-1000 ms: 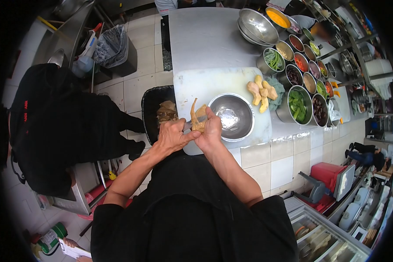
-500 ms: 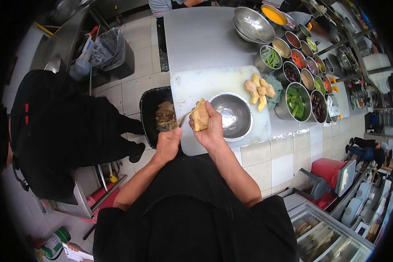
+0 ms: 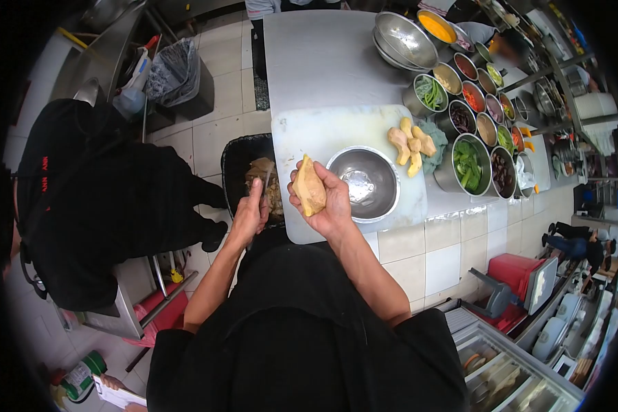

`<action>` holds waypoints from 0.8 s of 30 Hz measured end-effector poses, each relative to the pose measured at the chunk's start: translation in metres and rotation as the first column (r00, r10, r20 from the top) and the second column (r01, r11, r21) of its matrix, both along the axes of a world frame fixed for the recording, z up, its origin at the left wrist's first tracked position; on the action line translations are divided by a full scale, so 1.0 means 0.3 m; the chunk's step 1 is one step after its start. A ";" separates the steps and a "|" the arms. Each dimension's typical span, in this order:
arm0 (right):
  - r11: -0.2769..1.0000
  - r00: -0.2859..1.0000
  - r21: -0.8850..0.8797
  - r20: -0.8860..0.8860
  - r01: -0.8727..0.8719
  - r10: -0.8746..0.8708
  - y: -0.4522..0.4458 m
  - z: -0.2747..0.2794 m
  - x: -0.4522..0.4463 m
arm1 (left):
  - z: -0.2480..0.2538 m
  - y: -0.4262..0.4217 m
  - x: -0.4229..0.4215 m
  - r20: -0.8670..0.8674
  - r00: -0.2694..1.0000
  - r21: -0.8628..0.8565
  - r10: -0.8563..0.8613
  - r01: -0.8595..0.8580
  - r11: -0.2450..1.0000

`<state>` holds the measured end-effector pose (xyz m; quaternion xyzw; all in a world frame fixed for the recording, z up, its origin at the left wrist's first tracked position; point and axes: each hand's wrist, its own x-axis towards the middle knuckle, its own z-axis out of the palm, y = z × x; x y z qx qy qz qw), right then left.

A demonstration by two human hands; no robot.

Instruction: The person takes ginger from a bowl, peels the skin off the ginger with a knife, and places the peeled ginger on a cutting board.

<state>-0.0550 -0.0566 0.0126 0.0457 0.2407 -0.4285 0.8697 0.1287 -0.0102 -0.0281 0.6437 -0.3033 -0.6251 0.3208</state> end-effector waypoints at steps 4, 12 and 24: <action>0.998 0.996 -0.034 -0.075 -0.057 0.054 0.014 0.022 0.006 | 0.055 -0.026 -0.031 0.419 0.908 -0.452 -0.005 0.214 0.866; 0.988 0.966 0.002 -0.209 -0.154 0.151 0.036 0.012 -0.003 | 0.205 -0.142 -0.024 0.785 0.617 -0.523 0.057 0.610 0.596; 0.990 0.914 0.004 -0.384 -0.140 0.131 0.041 0.022 -0.003 | 0.131 -0.152 -0.034 0.787 0.608 -0.567 0.102 0.650 0.506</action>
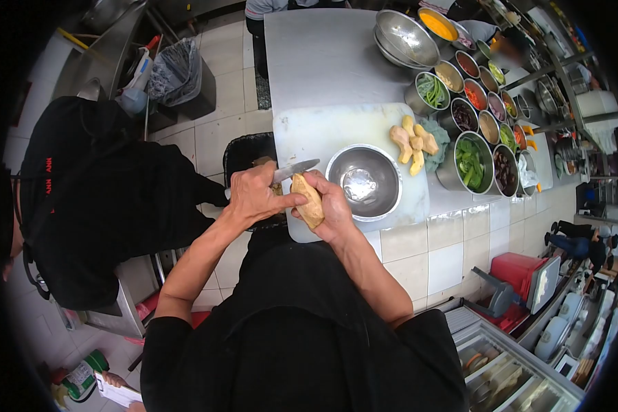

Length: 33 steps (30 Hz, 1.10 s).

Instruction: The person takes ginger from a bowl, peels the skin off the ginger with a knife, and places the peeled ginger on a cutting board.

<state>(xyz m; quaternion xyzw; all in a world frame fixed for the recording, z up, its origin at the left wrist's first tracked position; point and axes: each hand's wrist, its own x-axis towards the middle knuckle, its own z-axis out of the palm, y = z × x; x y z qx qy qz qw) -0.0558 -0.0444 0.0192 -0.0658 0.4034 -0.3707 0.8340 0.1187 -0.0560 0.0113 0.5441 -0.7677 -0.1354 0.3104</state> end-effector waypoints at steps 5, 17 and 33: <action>0.999 1.000 0.035 -0.002 0.019 -0.019 0.002 -0.018 -0.003 | -0.027 0.033 -0.008 -0.033 0.999 0.173 -0.008 0.013 0.985; 0.998 0.999 0.063 -0.026 0.032 -0.030 0.009 -0.034 0.008 | -0.050 0.086 -0.034 -0.120 0.990 0.457 0.073 -0.010 0.889; 0.961 0.975 0.190 -0.138 0.200 -0.176 0.004 -0.006 0.038 | -0.086 0.145 -0.082 -0.190 0.975 0.404 0.118 -0.032 0.914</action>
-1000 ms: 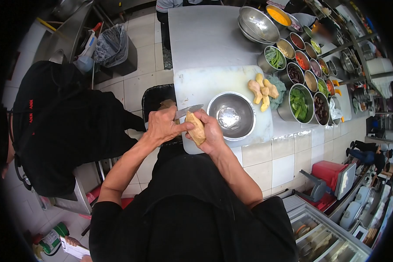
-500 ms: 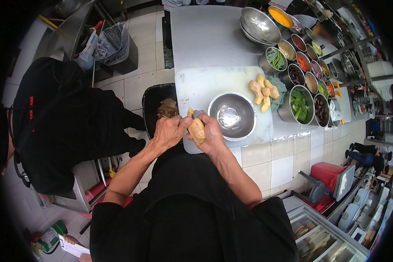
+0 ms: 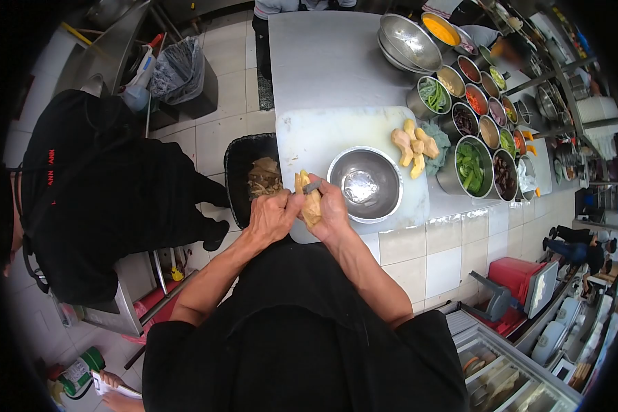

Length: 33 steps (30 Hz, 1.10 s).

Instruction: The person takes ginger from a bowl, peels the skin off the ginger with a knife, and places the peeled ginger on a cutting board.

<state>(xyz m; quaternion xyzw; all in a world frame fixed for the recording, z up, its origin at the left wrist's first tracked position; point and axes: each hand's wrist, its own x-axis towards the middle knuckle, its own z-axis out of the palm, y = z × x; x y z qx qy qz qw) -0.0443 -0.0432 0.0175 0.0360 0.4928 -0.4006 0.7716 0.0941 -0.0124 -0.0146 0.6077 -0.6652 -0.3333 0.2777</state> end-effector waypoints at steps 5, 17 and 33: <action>0.999 0.999 -0.039 0.012 0.032 -0.032 0.000 -0.024 0.006 | 0.037 0.002 -0.002 0.051 0.997 -0.038 -0.052 0.054 0.998; 0.996 1.000 -0.093 -0.022 0.005 -0.007 -0.009 -0.059 0.000 | 0.040 -0.003 -0.014 0.079 0.996 -0.175 0.030 -0.016 0.985; 0.991 0.968 -0.083 0.234 0.108 -0.086 -0.024 -0.079 -0.012 | 0.003 0.051 -0.002 -0.307 0.940 0.091 0.147 -0.125 0.988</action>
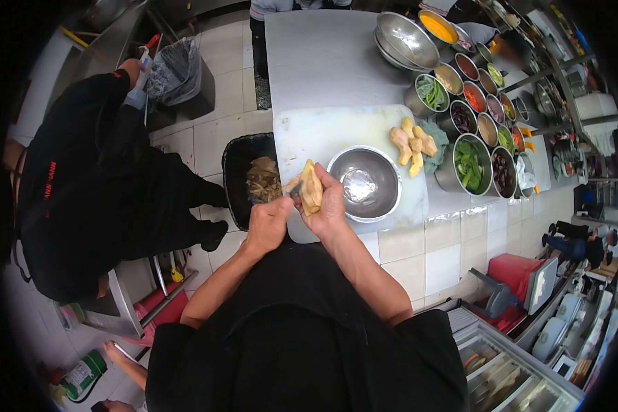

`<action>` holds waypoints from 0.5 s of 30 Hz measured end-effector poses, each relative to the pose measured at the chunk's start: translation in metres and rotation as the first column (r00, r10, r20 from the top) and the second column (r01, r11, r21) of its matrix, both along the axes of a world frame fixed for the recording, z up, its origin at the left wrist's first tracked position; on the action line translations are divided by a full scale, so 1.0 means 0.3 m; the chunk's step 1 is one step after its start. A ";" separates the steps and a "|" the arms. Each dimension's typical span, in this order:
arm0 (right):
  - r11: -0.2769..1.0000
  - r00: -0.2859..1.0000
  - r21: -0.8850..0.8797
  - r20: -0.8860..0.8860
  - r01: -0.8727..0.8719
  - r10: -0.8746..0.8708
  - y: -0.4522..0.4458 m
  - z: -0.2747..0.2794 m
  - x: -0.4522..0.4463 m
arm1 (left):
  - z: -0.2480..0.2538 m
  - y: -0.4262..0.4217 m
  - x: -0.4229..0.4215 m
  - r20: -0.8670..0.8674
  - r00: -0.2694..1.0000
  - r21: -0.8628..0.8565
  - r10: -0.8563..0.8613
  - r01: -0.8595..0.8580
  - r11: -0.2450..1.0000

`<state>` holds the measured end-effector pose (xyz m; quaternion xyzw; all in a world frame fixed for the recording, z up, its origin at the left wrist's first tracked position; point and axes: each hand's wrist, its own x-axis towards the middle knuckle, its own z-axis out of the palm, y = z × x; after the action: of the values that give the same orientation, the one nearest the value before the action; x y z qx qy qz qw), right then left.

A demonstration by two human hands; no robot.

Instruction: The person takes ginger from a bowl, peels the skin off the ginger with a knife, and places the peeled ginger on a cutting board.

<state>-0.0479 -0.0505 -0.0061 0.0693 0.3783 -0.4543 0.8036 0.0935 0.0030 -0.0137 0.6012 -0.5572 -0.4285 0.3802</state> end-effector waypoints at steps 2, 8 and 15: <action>1.000 0.999 0.009 0.033 0.012 -0.012 0.000 0.027 0.000 | -0.052 -0.002 0.049 -0.137 0.984 0.259 0.114 -0.076 0.963; 0.998 0.996 -0.025 0.056 -0.064 0.066 0.001 0.047 0.013 | -0.050 -0.042 0.126 -0.121 0.969 0.461 0.216 -0.138 0.877; 0.993 0.993 0.019 -0.004 -0.115 0.115 0.023 0.085 0.030 | 0.073 -0.113 0.101 0.399 0.913 -0.062 -0.086 0.121 0.991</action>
<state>-0.0390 -0.0435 0.0196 0.0538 0.3877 -0.4040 0.8268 0.1239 -0.0310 0.0080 0.6280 -0.6714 -0.2936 0.2620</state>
